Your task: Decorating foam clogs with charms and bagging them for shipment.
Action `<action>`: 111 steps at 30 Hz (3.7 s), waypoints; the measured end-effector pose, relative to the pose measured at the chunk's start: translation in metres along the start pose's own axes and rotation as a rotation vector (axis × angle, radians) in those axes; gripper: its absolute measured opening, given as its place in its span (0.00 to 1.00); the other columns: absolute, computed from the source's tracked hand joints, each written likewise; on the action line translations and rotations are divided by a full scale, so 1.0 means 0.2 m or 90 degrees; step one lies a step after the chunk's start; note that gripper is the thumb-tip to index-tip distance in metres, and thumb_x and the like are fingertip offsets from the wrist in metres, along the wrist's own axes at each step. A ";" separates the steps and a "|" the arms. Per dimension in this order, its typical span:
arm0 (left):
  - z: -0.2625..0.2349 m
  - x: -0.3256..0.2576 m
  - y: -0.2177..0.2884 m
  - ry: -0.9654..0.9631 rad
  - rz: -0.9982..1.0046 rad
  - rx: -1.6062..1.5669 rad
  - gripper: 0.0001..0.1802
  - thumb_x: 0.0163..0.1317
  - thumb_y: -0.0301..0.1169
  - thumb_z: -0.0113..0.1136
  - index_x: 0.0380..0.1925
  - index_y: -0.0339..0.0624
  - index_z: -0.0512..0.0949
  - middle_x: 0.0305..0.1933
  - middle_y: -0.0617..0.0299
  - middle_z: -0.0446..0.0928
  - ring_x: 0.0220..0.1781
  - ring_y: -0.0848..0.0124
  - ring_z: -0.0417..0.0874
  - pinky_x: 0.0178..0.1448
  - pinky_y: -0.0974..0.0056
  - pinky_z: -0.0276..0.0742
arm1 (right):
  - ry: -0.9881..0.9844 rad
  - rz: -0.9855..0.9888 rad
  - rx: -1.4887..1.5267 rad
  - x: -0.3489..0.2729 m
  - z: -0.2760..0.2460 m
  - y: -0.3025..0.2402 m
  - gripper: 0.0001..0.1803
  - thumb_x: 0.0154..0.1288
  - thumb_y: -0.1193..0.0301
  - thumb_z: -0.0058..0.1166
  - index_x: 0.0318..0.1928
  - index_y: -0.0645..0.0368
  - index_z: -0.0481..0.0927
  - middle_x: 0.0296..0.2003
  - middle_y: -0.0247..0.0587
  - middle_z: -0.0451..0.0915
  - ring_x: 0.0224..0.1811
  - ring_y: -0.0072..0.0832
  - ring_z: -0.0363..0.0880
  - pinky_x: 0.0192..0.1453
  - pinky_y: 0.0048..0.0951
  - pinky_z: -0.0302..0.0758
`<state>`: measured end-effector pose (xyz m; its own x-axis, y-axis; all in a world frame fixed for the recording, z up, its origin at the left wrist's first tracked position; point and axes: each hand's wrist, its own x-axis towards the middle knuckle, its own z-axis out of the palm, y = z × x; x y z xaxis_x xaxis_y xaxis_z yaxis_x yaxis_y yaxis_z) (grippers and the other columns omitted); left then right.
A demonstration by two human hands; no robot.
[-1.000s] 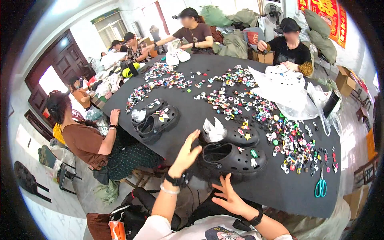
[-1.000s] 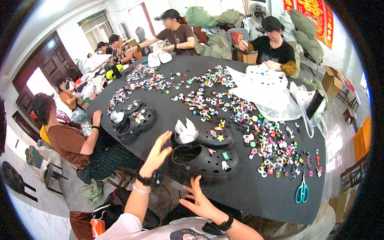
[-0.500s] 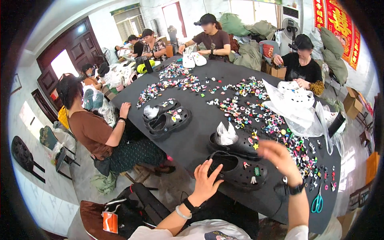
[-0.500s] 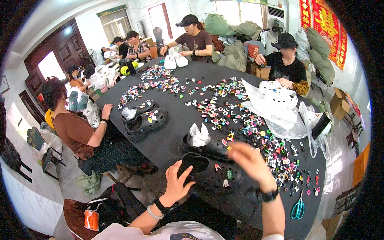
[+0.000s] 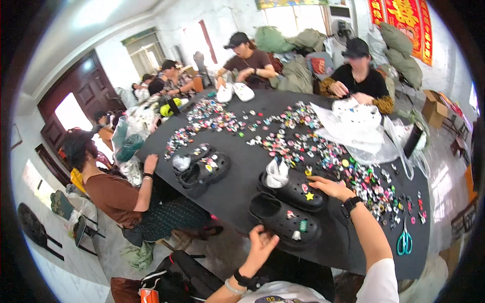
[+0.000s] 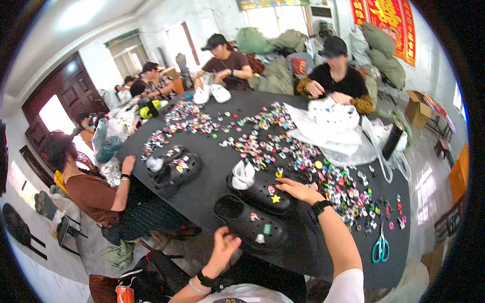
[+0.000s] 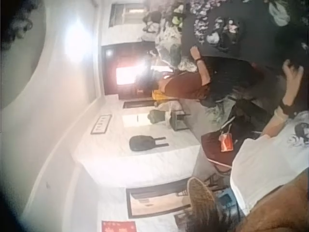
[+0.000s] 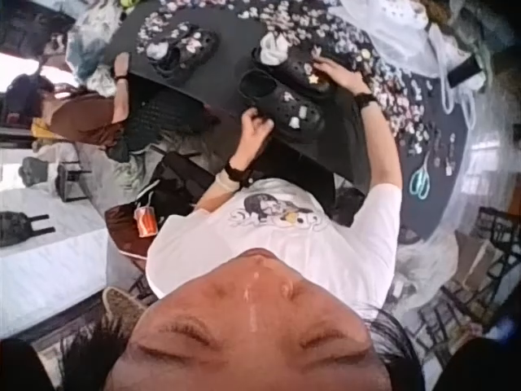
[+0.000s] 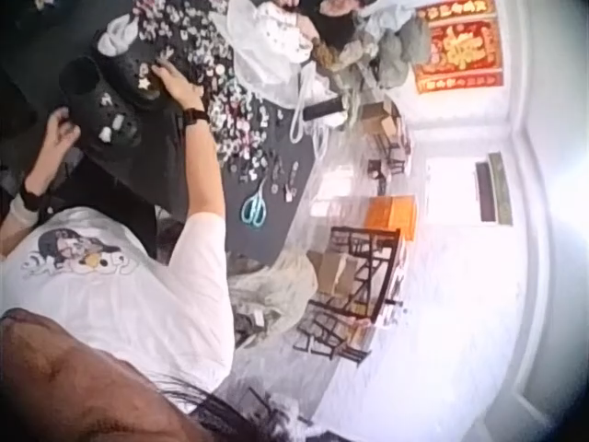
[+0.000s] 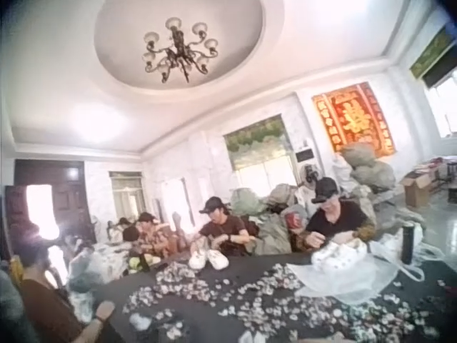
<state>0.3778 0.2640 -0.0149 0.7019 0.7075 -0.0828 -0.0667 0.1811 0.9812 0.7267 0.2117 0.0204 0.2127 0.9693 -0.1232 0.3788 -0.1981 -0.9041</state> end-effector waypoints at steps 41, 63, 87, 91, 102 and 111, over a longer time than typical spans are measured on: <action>-0.29 0.39 -0.04 -0.024 0.142 0.134 0.24 0.75 0.40 0.46 0.61 0.32 0.71 0.63 0.53 0.73 0.64 0.65 0.72 0.70 0.63 0.62 | 0.370 0.137 -0.465 -0.71 0.05 -0.08 0.18 0.60 0.65 0.62 0.52 0.49 0.81 0.39 0.38 0.82 0.39 0.37 0.83 0.42 0.37 0.79; -0.29 0.38 -0.03 0.023 0.152 0.211 0.21 0.73 0.36 0.49 0.59 0.35 0.74 0.61 0.56 0.75 0.62 0.67 0.73 0.68 0.63 0.63 | 0.487 -0.009 0.787 -0.92 0.32 0.16 0.19 0.71 0.79 0.49 0.60 0.69 0.69 0.53 0.47 0.77 0.55 0.37 0.80 0.59 0.31 0.80; -0.26 0.38 -0.01 0.010 0.144 0.161 0.20 0.73 0.34 0.50 0.58 0.33 0.74 0.59 0.57 0.76 0.61 0.69 0.74 0.67 0.65 0.64 | 0.443 -0.017 0.546 -0.92 0.57 -0.11 0.13 0.68 0.81 0.52 0.52 0.67 0.77 0.46 0.41 0.80 0.46 0.27 0.82 0.52 0.28 0.80; -0.27 0.38 -0.01 0.002 0.150 0.161 0.20 0.73 0.34 0.50 0.59 0.33 0.73 0.60 0.57 0.76 0.61 0.69 0.74 0.67 0.65 0.64 | 0.406 -0.071 0.412 -0.84 0.56 -0.20 0.15 0.66 0.84 0.55 0.53 0.66 0.76 0.47 0.40 0.79 0.45 0.27 0.82 0.51 0.27 0.79; -0.29 0.38 -0.02 -0.014 0.145 0.120 0.20 0.72 0.34 0.50 0.59 0.35 0.74 0.60 0.56 0.76 0.61 0.68 0.75 0.66 0.64 0.66 | 0.370 -0.151 -0.256 -0.52 0.52 -0.50 0.10 0.56 0.81 0.63 0.40 0.61 0.84 0.35 0.42 0.81 0.34 0.34 0.83 0.40 0.31 0.80; -0.29 0.39 -0.01 -0.033 0.160 0.173 0.20 0.73 0.34 0.49 0.59 0.36 0.74 0.60 0.57 0.75 0.62 0.68 0.74 0.67 0.64 0.65 | 0.388 -0.140 -0.315 -0.46 0.56 -0.48 0.08 0.51 0.79 0.65 0.34 0.59 0.81 0.30 0.39 0.83 0.32 0.35 0.82 0.37 0.32 0.76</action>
<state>0.3904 0.3586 -0.0330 0.7225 0.6704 0.1690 -0.0556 -0.1873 0.9807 0.5693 0.1574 0.0722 0.4860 0.7722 0.4092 0.7924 -0.1917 -0.5791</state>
